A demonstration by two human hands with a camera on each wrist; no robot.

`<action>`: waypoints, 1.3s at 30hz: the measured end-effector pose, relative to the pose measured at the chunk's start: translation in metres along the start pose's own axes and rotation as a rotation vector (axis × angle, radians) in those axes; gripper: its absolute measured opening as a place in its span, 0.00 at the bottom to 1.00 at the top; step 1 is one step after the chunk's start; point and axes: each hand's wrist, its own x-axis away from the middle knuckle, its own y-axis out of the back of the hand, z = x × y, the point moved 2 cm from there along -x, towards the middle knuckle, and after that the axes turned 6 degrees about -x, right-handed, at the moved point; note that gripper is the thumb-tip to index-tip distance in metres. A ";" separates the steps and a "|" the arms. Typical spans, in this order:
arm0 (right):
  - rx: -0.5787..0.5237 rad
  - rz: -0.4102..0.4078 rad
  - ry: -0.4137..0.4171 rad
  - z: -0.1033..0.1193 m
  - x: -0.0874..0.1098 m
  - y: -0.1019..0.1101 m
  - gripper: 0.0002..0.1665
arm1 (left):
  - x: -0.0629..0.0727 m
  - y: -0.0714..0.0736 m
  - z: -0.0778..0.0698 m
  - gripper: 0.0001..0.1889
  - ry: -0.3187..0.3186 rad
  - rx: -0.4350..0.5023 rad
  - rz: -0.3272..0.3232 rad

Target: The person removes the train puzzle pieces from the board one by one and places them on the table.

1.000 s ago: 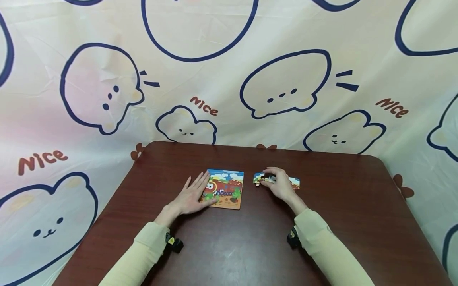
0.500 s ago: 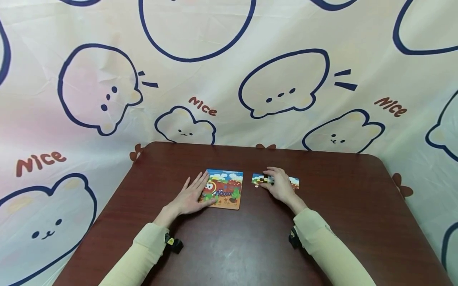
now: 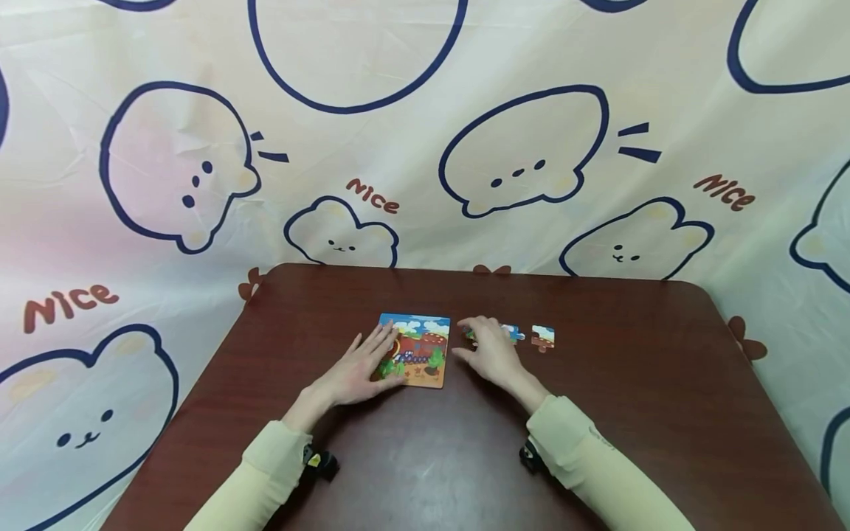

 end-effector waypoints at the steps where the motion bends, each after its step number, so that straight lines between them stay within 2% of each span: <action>1: -0.029 0.031 0.021 0.002 0.000 -0.004 0.30 | 0.000 0.000 -0.002 0.50 -0.013 0.012 0.003; 6: -0.131 0.132 0.193 -0.015 -0.003 -0.028 0.33 | 0.005 -0.003 -0.010 0.48 -0.021 -0.001 0.042; 9: -0.132 0.152 0.238 -0.026 -0.005 -0.041 0.35 | 0.006 -0.008 -0.008 0.47 -0.018 -0.010 0.048; 14: -0.076 0.169 0.186 -0.027 -0.006 -0.050 0.37 | 0.002 -0.022 0.004 0.49 -0.026 0.012 0.011; 17: -0.068 0.168 0.134 -0.014 -0.006 -0.046 0.40 | 0.000 -0.027 0.010 0.50 -0.031 0.009 -0.005; 21: -0.044 0.177 0.062 0.009 -0.007 -0.037 0.42 | 0.002 -0.021 0.004 0.49 -0.032 -0.010 0.003; 24: -0.005 0.184 0.013 0.014 -0.011 -0.037 0.43 | 0.005 -0.013 -0.006 0.47 -0.012 -0.050 0.023; 29: -0.011 0.177 -0.024 0.015 -0.016 -0.039 0.43 | 0.006 -0.011 -0.010 0.45 0.023 -0.097 0.054; 39: -0.095 0.168 -0.077 0.013 -0.021 -0.041 0.35 | 0.005 -0.012 -0.009 0.45 0.022 -0.102 0.062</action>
